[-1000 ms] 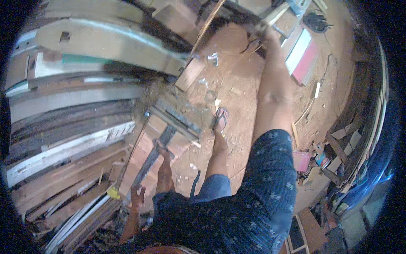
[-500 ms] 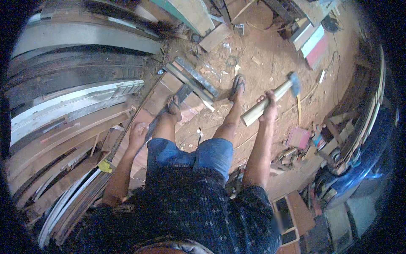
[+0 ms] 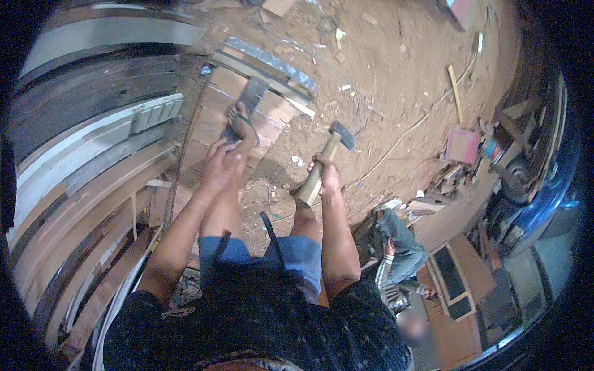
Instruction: The person uses a circular saw to cut a long wooden plank on a makeshift workbench. They then use a hammer to break apart a wooden pallet and separate the planks.
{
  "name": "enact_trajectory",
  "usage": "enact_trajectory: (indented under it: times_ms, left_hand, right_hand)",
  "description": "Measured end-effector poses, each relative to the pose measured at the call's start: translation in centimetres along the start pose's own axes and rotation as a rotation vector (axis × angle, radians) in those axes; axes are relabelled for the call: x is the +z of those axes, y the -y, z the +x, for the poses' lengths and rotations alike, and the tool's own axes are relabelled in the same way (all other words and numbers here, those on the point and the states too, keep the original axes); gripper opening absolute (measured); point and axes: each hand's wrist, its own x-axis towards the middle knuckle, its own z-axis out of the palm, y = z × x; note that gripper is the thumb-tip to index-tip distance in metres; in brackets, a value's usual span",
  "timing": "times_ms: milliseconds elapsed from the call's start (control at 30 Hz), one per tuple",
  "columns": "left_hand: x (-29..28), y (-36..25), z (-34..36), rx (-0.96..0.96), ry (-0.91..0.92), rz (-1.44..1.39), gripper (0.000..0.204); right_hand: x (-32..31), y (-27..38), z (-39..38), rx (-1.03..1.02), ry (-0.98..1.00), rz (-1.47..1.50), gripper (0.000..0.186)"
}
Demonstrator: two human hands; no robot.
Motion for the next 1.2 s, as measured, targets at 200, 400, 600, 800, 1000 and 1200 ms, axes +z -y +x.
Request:
enact_trajectory:
  times_ms: [200, 400, 600, 800, 1000, 1200]
  left_hand:
    - [19.6, 1.2, 3.1, 0.118, 0.159, -0.004, 0.042]
    - [27.4, 1.1, 0.1, -0.063, 0.485, -0.008, 0.051]
    - [27.9, 2.8, 1.0, 0.029, 0.192, 0.110, 0.052]
    - [26.8, 2.4, 3.1, -0.051, 0.054, -0.008, 0.042]
    - [25.9, 1.2, 3.6, -0.016, -0.014, -0.145, 0.038]
    - [25.1, 0.8, 4.5, -0.014, -0.103, -0.199, 0.035]
  right_hand:
    - [-9.5, -7.2, 14.6, 0.089, -0.035, -0.150, 0.019]
    - [-13.2, -11.0, 23.6, -0.125, -0.277, 0.088, 0.017]
    - [-8.2, -11.3, 29.5, -0.083, -0.059, -0.036, 0.016]
    - [-8.6, -12.1, 29.2, -0.084, -0.153, 0.233, 0.010]
    - [-4.9, -11.3, 29.5, 0.027, 0.038, 0.103, 0.008]
    - [-7.2, -11.2, 26.9, -0.029, -0.099, 0.103, 0.017]
